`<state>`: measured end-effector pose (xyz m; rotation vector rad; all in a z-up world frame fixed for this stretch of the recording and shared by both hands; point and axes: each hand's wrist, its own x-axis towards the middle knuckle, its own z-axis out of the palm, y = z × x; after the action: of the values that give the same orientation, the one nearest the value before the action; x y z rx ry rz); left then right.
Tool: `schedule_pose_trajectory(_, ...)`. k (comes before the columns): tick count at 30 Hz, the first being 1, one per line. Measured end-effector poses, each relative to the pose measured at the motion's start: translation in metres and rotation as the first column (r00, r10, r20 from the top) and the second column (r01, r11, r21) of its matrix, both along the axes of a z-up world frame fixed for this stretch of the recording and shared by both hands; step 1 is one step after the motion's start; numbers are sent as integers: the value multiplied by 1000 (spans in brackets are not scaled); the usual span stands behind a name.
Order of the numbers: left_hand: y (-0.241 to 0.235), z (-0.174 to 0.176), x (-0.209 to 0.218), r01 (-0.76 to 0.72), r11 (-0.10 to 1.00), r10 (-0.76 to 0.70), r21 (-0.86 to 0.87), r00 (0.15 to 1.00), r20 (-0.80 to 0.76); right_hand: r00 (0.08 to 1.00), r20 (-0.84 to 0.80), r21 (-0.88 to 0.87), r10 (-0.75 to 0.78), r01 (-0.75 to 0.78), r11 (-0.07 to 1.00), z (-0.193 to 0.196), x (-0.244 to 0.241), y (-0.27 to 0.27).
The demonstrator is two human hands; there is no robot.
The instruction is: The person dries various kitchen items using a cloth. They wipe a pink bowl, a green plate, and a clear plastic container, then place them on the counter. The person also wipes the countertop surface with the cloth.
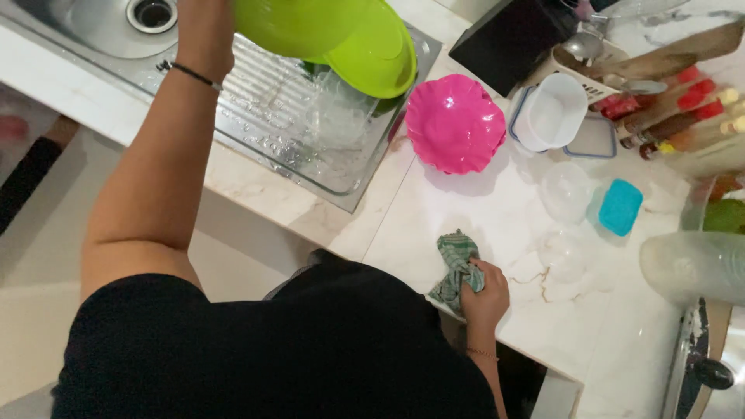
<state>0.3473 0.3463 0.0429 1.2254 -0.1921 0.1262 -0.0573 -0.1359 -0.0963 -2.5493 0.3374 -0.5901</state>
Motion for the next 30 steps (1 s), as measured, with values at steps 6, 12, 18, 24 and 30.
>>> schedule_pose_trajectory(6,-45,-1,-138,-13,920,-73,-391,976,-203,993,117,792,-29,-76,605,-63,21,-91)
schedule_pose_trajectory(12,-124,-34,-248,68,918,-170,-391,958,-232,808,589,807,-6,-588,52,68,22,-80)
schedule_pose_trajectory(18,-214,-108,-325,206,962,-260,-181,893,-368,788,585,703,191,-611,364,84,22,-41)
schedule_pose_trajectory(24,-242,-163,-354,-317,670,-143,671,832,536,727,-64,-195,684,-681,706,93,9,55)
schedule_pose_trajectory(30,-269,-143,-354,130,901,-201,413,970,135,817,-37,-356,575,-548,756,85,48,34)
